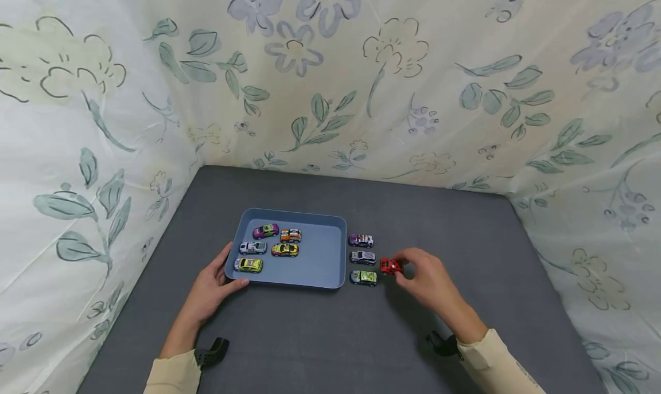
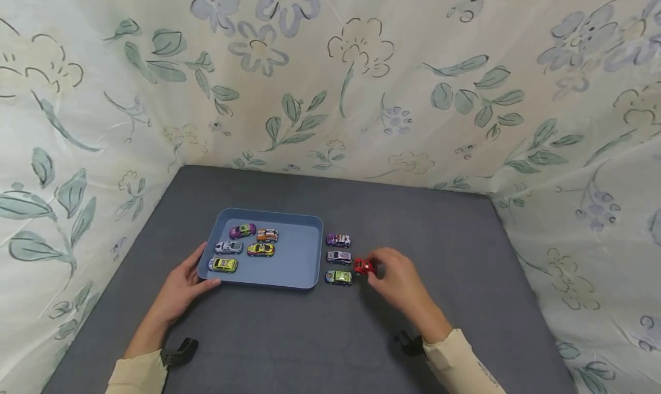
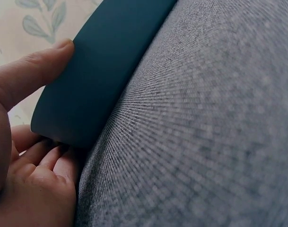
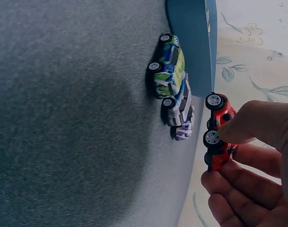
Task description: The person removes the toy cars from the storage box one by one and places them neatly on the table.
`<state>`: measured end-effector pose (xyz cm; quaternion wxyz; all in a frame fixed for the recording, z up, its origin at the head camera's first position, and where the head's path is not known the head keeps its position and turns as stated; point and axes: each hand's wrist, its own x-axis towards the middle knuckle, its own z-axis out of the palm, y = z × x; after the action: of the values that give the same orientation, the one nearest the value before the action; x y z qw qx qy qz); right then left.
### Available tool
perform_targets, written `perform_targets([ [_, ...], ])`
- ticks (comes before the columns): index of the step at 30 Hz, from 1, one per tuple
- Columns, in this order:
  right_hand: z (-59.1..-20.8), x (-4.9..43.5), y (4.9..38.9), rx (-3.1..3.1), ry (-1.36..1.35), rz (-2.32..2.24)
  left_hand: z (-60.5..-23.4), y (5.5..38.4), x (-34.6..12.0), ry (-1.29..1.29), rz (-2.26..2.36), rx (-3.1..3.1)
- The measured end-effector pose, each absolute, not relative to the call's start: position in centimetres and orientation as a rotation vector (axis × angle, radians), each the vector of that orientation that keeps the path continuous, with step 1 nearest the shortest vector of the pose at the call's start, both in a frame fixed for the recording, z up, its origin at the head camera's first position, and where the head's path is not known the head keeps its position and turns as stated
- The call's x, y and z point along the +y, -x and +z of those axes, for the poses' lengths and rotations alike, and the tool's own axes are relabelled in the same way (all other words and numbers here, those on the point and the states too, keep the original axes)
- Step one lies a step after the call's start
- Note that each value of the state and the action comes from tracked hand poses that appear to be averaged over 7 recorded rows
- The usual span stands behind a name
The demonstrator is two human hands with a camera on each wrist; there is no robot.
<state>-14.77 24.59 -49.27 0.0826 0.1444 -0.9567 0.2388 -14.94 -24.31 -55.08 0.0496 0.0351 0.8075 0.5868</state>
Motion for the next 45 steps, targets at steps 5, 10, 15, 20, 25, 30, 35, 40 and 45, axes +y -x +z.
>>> perform_targets([
  [5,-50.0,24.9,14.9,-2.883,-0.443,0.710,-55.2,14.9,-24.3,-0.106,1.787,2.467],
  [10,-50.6,25.1,15.0,-2.898,-0.450,0.704,-55.3,14.9,-24.3,-0.081,1.757,2.486],
  [15,-51.0,25.2,14.8,-2.925,-0.442,0.699,-55.2,14.9,-24.3,-0.091,1.763,2.482],
  [20,-51.4,25.3,14.8,-2.933,-0.444,0.695,-55.6,14.9,-24.4,-0.105,1.779,2.473],
  [25,-51.7,25.5,14.7,-2.933,-0.464,0.675,-55.9,15.0,-24.5,-0.109,1.772,2.479],
  [30,-51.9,25.6,14.7,-2.951,-0.467,0.667,-55.9,15.1,-24.6,-0.111,1.787,2.471],
  [35,-52.3,25.7,14.7,-2.955,-0.466,0.677,-55.9,15.1,-24.6,-0.109,1.761,2.493],
  [40,-52.5,25.6,14.6,-2.979,-0.440,0.670,-55.9,15.2,-24.6,-0.112,1.758,2.497],
  [45,-52.6,25.6,14.6,-3.010,-0.416,0.660,-56.1,15.3,-24.5,-0.102,1.760,2.496],
])
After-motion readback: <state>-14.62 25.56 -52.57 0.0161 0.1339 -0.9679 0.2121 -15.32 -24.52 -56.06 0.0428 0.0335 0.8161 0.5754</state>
